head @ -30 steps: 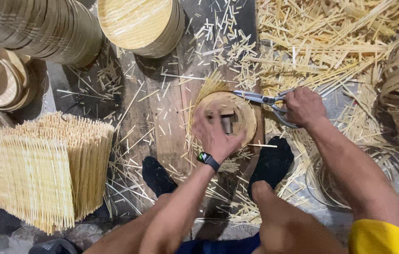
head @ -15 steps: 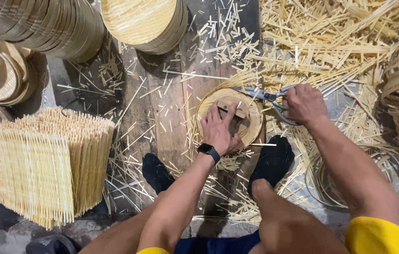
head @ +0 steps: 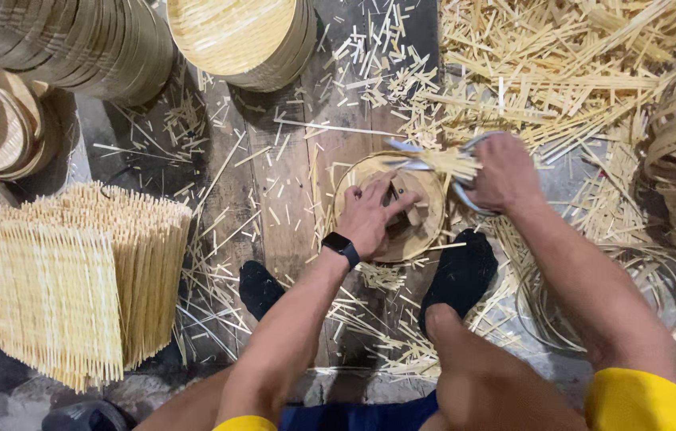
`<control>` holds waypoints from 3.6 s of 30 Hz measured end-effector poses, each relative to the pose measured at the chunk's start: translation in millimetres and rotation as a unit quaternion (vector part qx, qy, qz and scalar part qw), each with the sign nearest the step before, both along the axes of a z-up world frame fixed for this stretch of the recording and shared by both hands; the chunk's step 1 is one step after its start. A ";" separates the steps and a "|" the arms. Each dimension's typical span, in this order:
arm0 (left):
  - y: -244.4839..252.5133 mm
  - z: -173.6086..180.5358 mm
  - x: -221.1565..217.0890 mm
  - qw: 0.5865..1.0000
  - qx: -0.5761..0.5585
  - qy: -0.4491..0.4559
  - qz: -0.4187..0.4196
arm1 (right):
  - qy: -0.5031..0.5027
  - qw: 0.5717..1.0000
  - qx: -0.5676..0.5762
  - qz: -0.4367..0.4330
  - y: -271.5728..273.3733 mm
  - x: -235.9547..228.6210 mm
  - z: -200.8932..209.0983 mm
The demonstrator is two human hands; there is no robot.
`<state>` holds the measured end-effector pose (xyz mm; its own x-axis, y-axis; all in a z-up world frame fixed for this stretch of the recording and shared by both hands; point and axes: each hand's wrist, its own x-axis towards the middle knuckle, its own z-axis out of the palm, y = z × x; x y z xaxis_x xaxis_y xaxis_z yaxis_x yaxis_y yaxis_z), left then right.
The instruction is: The person trims excess bamboo strips with scissors and fits circular bamboo rims onto woven mats to assemble steamer baskets.
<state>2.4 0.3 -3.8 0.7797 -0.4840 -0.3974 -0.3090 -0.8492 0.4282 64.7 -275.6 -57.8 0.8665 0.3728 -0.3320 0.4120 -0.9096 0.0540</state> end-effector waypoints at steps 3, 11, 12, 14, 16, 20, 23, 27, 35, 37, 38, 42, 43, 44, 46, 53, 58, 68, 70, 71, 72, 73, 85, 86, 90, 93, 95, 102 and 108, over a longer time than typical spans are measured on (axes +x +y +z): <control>5.3 -10.1 -1.8 0.995 0.015 -0.079 -0.055 | 0.038 0.998 0.026 -0.033 1.0 -2.4 11.6; -29.2 -5.9 -11.3 0.985 -0.045 -0.039 0.160 | 0.053 0.998 0.015 -0.016 -18.7 0.2 -8.5; -28.6 -5.1 -10.8 0.987 -0.039 -0.045 0.151 | 0.028 0.999 0.026 -0.007 -15.5 0.1 -13.8; -26.2 -3.0 -9.9 0.991 -0.036 -0.052 0.116 | -0.017 0.999 0.049 0.012 -11.1 -0.9 -25.9; -20.4 0.5 -9.4 0.996 -0.043 -0.051 0.064 | -0.058 0.995 0.074 0.034 -7.7 -4.1 -41.0; -13.0 5.2 -3.0 0.998 -0.052 -0.031 0.032 | 0.066 0.997 -0.017 0.027 -20.0 -2.5 -48.8; -9.0 6.3 0.7 0.998 -0.060 -0.007 0.015 | 0.120 0.993 0.007 -0.006 -23.1 -1.9 -27.8; -8.5 7.7 1.8 0.997 -0.073 -0.012 0.018 | 0.067 0.997 0.037 0.010 -20.5 -1.6 -10.9; -1.6 7.9 6.1 0.996 -0.085 -0.023 -0.032 | 0.079 0.997 -0.004 0.019 -9.9 6.0 -6.4; -1.8 8.8 3.4 0.997 -0.077 0.000 -0.026 | 0.015 0.999 0.038 0.029 2.8 -2.9 -6.9; -1.5 7.4 2.9 0.996 -0.084 -0.008 -0.023 | 0.007 0.998 0.049 0.025 4.3 -6.0 -6.9; -1.2 -1.4 1.3 0.994 -0.105 -0.024 -0.007 | 0.094 0.993 0.058 -0.043 2.8 -3.8 -8.0; -1.7 -2.8 1.2 0.994 -0.108 -0.024 -0.002 | 0.145 0.985 0.050 -0.074 0.4 -0.9 -8.1; -2.6 -4.1 2.0 0.994 -0.102 -0.024 -0.011 | 0.134 0.987 0.056 -0.073 -6.4 1.3 -6.3; -3.2 -3.7 4.2 0.995 -0.089 -0.024 -0.029 | 0.112 0.989 0.067 -0.071 -20.4 4.7 1.2; -18.7 16.7 -5.5 0.981 -0.081 -0.017 -0.175 | 0.013 0.998 0.061 0.018 2.4 -2.6 28.5; -15.3 4.0 -13.4 0.981 -0.117 -0.030 -0.149 | 0.032 0.997 0.046 0.043 17.8 -3.1 2.2; 2.8 15.9 -21.1 0.968 -0.138 -0.195 -0.072 | 0.056 0.962 0.071 -0.256 -32.1 3.7 -14.6; 12.3 17.8 -14.5 0.991 -0.086 -0.102 -0.030 | -0.044 0.932 0.139 -0.331 -47.9 -10.6 -42.4; 10.0 17.5 -13.9 0.996 -0.048 -0.073 -0.034 | -0.040 0.918 0.158 -0.362 -54.6 -17.3 -54.6; 6.5 16.8 -13.4 0.998 -0.009 -0.044 -0.038 | -0.036 0.902 0.179 -0.392 -59.2 -23.5 -63.4; 2.0 15.7 -12.9 0.999 0.030 -0.014 -0.042 | -0.032 0.884 0.199 -0.422 -62.5 -29.3 -66.7; 22.7 -65.8 65.0 0.916 -0.106 0.032 0.385 | 0.228 0.757 0.433 -0.432 24.4 -55.4 -36.2; 21.4 -67.9 74.3 0.917 -0.077 0.076 0.384 | 0.242 0.749 0.431 -0.440 24.1 -53.7 -38.3; 8.2 -92.4 84.8 0.906 -0.067 0.164 0.384 | 0.273 0.694 0.476 -0.466 21.3 -52.8 -51.1; 3.1 -131.8 76.2 0.860 -0.190 0.147 0.451 | 0.298 0.662 0.505 -0.468 12.4 -50.0 -58.2; 3.5 -154.4 69.8 0.842 -0.226 0.150 0.466 | 0.301 0.655 0.513 -0.466 11.9 -50.6 -64.3; 4.0 -165.4 58.1 0.836 -0.243 0.089 0.484 | 0.265 0.666 0.523 -0.462 16.6 -54.5 -78.0; 27.7 -138.1 42.7 0.878 -0.203 -0.087 0.425 | 0.229 0.722 0.478 -0.445 18.2 -64.6 -55.8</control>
